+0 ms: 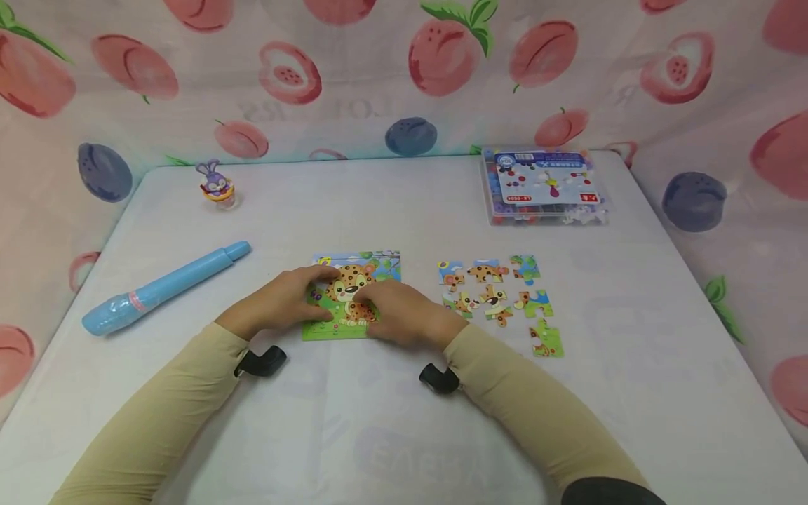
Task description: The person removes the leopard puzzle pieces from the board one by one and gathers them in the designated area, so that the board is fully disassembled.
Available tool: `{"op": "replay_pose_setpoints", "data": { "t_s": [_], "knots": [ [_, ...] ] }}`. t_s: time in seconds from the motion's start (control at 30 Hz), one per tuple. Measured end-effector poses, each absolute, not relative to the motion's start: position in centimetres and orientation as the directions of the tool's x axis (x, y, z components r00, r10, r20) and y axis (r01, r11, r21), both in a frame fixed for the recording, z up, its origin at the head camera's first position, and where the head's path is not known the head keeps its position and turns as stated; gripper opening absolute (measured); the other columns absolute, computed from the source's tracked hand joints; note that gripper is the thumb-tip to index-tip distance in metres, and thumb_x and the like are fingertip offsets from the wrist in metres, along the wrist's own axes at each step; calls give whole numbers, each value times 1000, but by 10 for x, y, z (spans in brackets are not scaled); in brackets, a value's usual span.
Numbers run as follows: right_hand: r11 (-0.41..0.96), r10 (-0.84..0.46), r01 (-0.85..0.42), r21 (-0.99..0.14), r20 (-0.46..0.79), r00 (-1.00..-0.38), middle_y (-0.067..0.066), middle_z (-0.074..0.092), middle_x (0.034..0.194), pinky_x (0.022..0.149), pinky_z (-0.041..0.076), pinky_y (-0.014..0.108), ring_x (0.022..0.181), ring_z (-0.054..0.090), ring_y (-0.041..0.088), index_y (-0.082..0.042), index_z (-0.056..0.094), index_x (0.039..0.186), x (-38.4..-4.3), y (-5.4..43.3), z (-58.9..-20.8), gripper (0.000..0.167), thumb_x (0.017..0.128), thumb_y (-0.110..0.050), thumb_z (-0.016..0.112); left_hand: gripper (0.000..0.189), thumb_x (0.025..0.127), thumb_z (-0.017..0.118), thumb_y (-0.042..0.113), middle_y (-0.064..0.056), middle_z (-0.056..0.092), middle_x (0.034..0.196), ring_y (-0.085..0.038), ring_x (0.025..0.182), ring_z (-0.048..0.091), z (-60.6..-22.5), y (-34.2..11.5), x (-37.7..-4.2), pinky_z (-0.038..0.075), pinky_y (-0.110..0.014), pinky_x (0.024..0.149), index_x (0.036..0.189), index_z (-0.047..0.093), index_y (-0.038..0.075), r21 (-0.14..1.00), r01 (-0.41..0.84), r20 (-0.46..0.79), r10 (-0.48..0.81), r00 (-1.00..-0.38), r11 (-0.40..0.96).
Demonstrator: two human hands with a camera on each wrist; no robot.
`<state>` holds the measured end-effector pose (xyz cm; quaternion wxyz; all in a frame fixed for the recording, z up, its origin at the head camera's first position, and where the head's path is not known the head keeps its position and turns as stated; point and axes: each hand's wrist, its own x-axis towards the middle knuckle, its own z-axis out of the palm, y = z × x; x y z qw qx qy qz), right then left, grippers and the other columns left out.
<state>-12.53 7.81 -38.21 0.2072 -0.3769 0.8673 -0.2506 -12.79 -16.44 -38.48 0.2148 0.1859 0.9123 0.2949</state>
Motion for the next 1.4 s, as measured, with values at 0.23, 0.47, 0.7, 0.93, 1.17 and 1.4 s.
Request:
{"op": "replay_pose_setpoints", "data": {
  "t_s": [0.23, 0.47, 0.7, 0.93, 1.17, 1.4],
  "knots": [
    [554, -774, -572, -605, -122, -621, 10, 61, 124, 103, 42, 39, 118, 54, 25, 0, 61, 127, -124, 75, -385, 40, 89, -9, 68, 76, 87, 81, 22, -11, 51, 146, -33, 139, 39, -384, -164, -128, 31, -49, 114, 149, 43, 4, 620, 201, -292, 460, -839, 759],
    [570, -763, -549, -611, -145, -630, 6, 58, 120, 97, 45, 37, 108, 52, 20, -2, 60, 128, -123, 74, -384, 41, 89, -9, 71, 76, 86, 82, 22, -11, 51, 147, -32, 139, 39, -383, -164, -128, 32, -48, 114, 150, 43, 4, 620, 199, -289, 457, -841, 759],
    [566, -758, -543, -620, -133, -638, 6, 57, 115, 93, 46, 36, 104, 52, 19, -2, 61, 122, -122, 74, -382, 34, 90, -8, 71, 77, 86, 82, 23, -11, 51, 147, -32, 140, 39, -385, -164, -129, 31, -48, 114, 150, 43, 4, 622, 200, -288, 459, -841, 757],
    [569, -747, -530, -628, -126, -653, 7, 58, 116, 94, 45, 37, 104, 52, 20, -1, 60, 124, -121, 73, -382, 36, 91, -10, 71, 76, 86, 82, 22, -11, 51, 147, -33, 140, 39, -384, -164, -128, 32, -49, 114, 150, 43, 4, 622, 188, -297, 451, -842, 760],
    [574, -737, -524, -629, -119, -666, 7, 59, 117, 93, 45, 37, 103, 52, 20, -1, 60, 124, -120, 73, -383, 36, 91, -10, 71, 76, 87, 81, 22, -11, 51, 147, -33, 140, 39, -384, -163, -129, 31, -49, 114, 150, 43, 4, 624, 189, -298, 455, -839, 758],
    [590, -721, -508, -627, -126, -681, 9, 59, 121, 94, 47, 37, 107, 55, 22, -1, 59, 127, -122, 79, -379, 39, 91, -11, 70, 77, 86, 82, 23, -12, 51, 147, -34, 140, 39, -385, -164, -129, 31, -49, 114, 150, 43, 4, 620, 195, -296, 457, -839, 760]
  ]
}}
